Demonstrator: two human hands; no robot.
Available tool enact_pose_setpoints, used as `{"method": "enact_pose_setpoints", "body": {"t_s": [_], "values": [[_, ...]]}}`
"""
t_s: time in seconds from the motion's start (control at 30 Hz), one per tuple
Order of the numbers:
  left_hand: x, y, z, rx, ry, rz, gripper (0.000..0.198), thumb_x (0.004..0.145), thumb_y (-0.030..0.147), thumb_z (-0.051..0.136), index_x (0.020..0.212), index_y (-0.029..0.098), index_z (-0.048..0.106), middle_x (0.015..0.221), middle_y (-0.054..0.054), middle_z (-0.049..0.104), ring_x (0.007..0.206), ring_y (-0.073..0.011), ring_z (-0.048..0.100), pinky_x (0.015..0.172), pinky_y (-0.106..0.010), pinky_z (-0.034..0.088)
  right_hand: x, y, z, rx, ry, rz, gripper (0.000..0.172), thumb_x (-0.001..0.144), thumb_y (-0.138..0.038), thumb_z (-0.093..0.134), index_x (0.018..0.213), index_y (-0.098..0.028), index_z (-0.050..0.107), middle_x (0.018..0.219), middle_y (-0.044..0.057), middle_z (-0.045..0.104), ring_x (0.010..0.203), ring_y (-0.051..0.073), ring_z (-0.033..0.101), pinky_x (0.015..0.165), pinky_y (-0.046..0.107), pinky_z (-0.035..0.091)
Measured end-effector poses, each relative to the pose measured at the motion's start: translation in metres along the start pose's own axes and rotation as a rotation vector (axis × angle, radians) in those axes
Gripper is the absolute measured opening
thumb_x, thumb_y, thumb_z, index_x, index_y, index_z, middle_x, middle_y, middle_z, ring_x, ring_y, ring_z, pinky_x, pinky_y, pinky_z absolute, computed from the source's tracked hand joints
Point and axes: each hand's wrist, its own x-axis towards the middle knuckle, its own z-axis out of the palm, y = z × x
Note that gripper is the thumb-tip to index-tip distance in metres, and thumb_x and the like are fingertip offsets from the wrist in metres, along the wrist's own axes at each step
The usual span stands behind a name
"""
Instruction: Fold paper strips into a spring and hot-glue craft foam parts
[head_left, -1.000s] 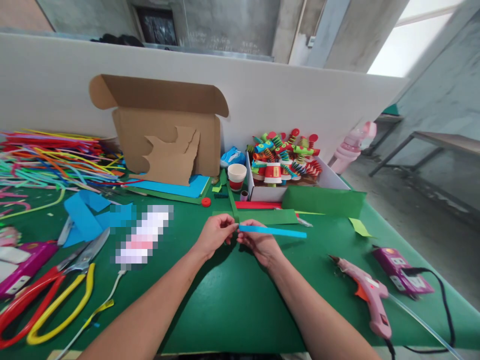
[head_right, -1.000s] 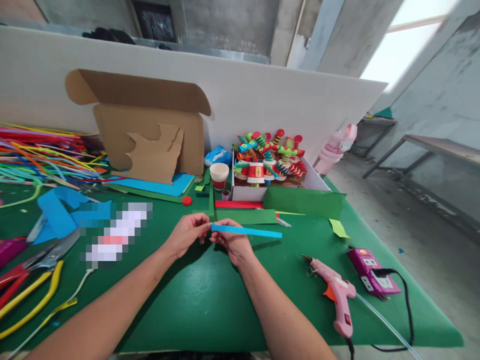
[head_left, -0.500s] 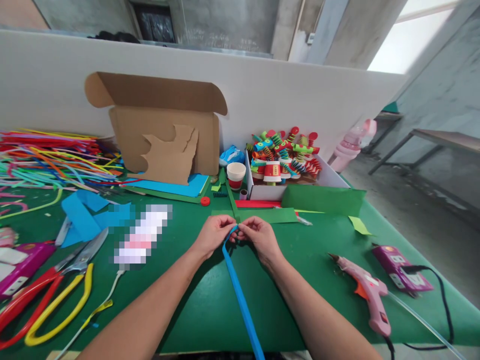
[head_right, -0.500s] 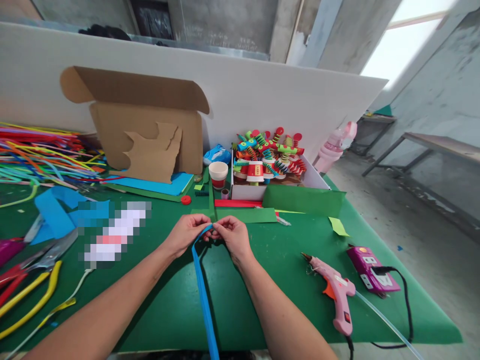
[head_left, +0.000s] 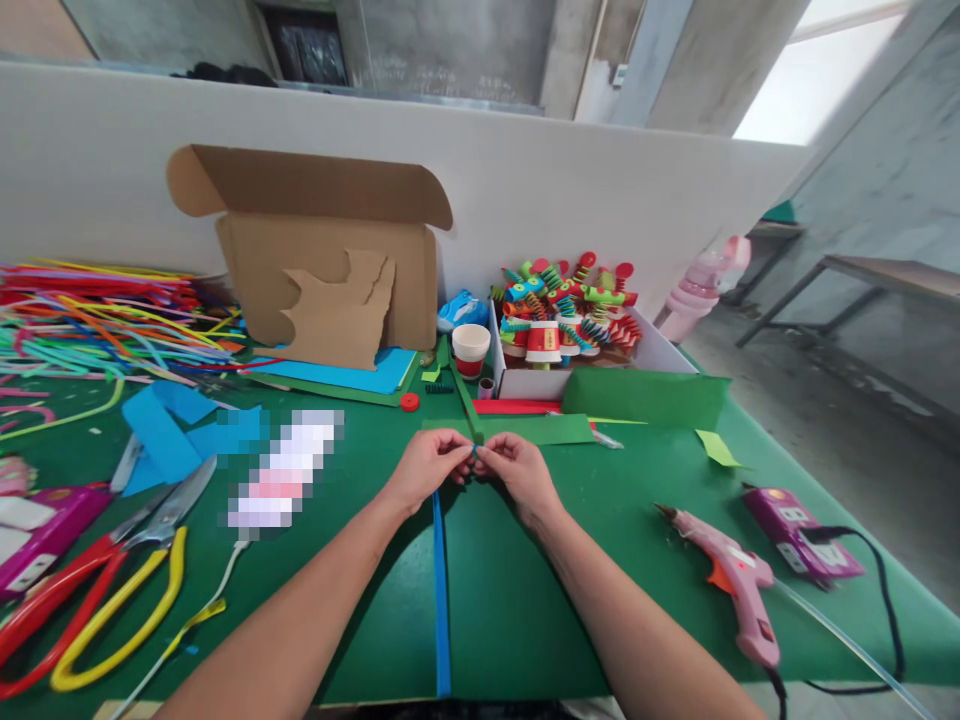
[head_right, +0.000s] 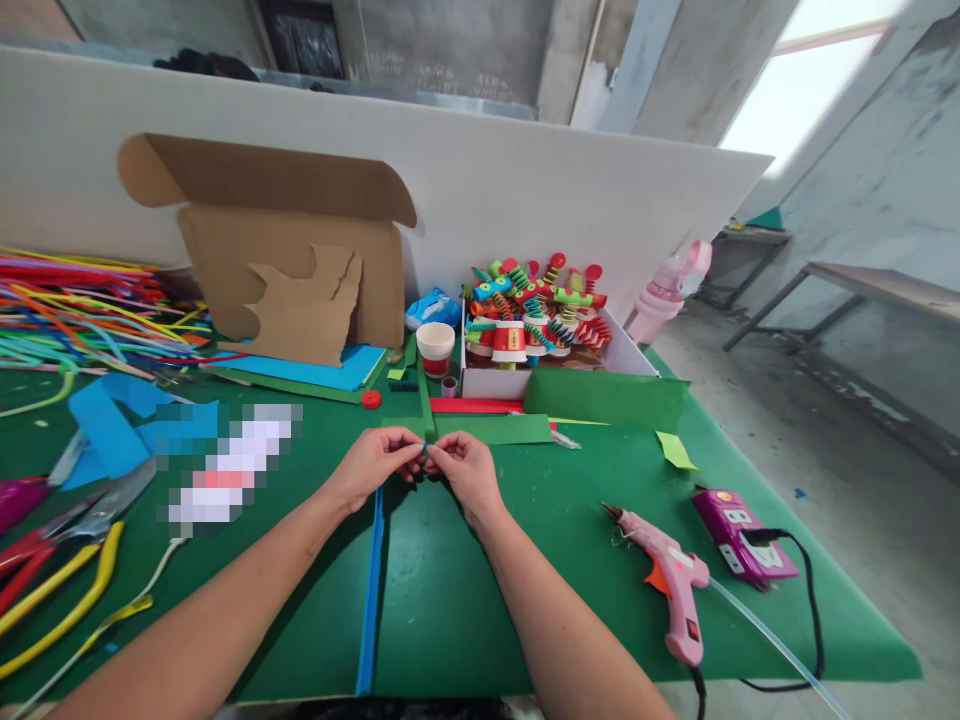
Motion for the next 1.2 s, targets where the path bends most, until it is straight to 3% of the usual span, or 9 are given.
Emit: {"method": "enact_pose_setpoints", "body": {"t_s": [0.2, 0.63, 0.87, 1.03, 1.2], "values": [[0.0001, -0.0001, 0.0017, 0.089, 0.05, 0.004, 0.014, 0.069, 0.026, 0.071, 0.067, 0.015, 0.063, 0.055, 0.0, 0.063, 0.047, -0.01, 0.056, 0.048, -0.021, 0.047, 0.001, 0.0042, 0.0, 0.04, -0.015, 0.052, 0.039, 0.05, -0.033, 0.088, 0.076, -0.016, 0.064, 0.054, -0.005, 0.064, 0.048, 0.01, 0.06, 0.056, 0.024, 0.051], [0.002, -0.0014, -0.0063, 0.148, 0.016, 0.005, 0.024, 0.068, 0.037, 0.068, 0.059, 0.015, 0.063, 0.053, -0.002, 0.062, 0.048, -0.0116, 0.054, 0.048, -0.023, 0.043, -0.002, 0.0039, 0.0029, 0.158, 0.002, 0.124, 0.041, 0.049, -0.032, 0.089, 0.076, -0.015, 0.064, 0.06, -0.001, 0.069, 0.053, 0.01, 0.064, 0.058, 0.022, 0.05], [0.001, 0.0015, -0.0071, 0.17, 0.003, 0.059, 0.034, 0.066, 0.05, 0.069, 0.063, 0.016, 0.063, 0.06, -0.001, 0.062, 0.053, -0.012, 0.052, 0.051, -0.024, 0.041, -0.0008, 0.0019, 0.0006, 0.038, -0.021, 0.064, 0.035, 0.052, -0.036, 0.086, 0.073, -0.016, 0.066, 0.054, -0.002, 0.066, 0.051, 0.011, 0.062, 0.059, 0.024, 0.051], [0.002, 0.0027, -0.0059, 0.143, 0.087, 0.122, 0.037, 0.059, 0.051, 0.076, 0.064, 0.016, 0.064, 0.062, 0.001, 0.06, 0.062, -0.0123, 0.05, 0.058, -0.024, 0.039, -0.004, 0.0019, 0.0032, -0.113, -0.062, 0.043, 0.026, 0.056, -0.034, 0.082, 0.068, -0.015, 0.069, 0.052, -0.001, 0.066, 0.05, 0.011, 0.062, 0.059, 0.025, 0.051], [0.0039, 0.0013, -0.0067, 0.038, 0.137, 0.057, 0.037, 0.05, 0.046, 0.081, 0.06, 0.016, 0.062, 0.058, 0.003, 0.057, 0.059, -0.0111, 0.047, 0.059, -0.024, 0.037, -0.0065, 0.0043, 0.0066, -0.08, -0.063, 0.08, 0.028, 0.055, -0.034, 0.082, 0.071, -0.015, 0.068, 0.053, -0.002, 0.067, 0.051, 0.012, 0.064, 0.061, 0.026, 0.053]]}}
